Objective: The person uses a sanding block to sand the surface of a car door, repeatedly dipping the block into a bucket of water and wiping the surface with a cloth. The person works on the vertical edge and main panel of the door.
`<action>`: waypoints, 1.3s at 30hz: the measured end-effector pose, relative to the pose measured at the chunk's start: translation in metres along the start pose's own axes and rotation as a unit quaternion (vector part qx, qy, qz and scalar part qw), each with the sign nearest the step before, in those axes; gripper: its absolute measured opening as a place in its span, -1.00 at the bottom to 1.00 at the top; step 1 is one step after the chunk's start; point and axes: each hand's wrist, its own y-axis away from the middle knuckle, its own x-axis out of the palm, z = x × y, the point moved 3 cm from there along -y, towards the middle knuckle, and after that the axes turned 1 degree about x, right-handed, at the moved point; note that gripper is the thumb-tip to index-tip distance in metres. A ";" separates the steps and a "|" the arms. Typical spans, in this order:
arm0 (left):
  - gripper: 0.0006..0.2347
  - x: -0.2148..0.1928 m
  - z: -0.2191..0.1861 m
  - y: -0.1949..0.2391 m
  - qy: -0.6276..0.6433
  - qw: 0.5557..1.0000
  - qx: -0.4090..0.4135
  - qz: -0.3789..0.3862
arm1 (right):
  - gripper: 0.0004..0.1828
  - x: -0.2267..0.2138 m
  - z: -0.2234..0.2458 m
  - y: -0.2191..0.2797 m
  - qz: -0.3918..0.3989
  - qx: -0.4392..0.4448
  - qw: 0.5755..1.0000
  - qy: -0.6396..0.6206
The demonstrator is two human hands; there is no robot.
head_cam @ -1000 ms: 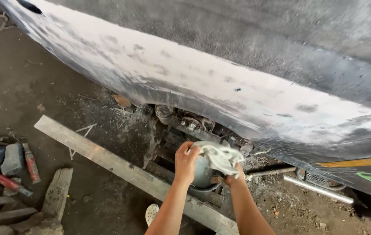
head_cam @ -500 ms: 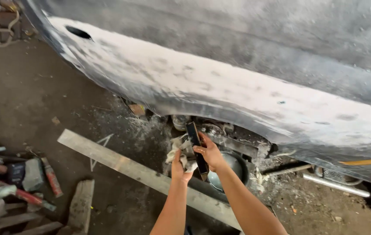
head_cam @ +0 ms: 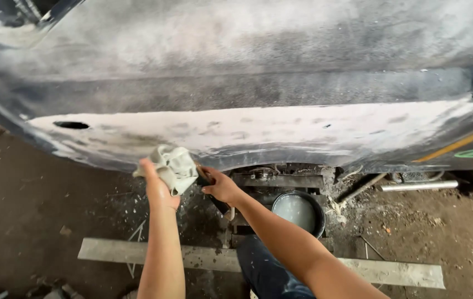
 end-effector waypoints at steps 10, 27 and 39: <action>-0.44 0.057 -0.065 -0.067 -0.103 0.993 0.056 -0.006 | -0.06 -0.016 0.039 -0.109 0.072 -0.136 0.972 0.179; -0.50 0.083 -0.117 -0.081 -0.101 0.989 -0.095 0.045 | -0.29 -0.020 0.187 -0.081 0.132 0.107 0.920 0.354; -0.75 0.155 -0.144 -0.021 -0.313 0.843 -0.249 0.359 | -0.09 -0.007 0.208 0.077 -0.335 0.096 0.919 -0.184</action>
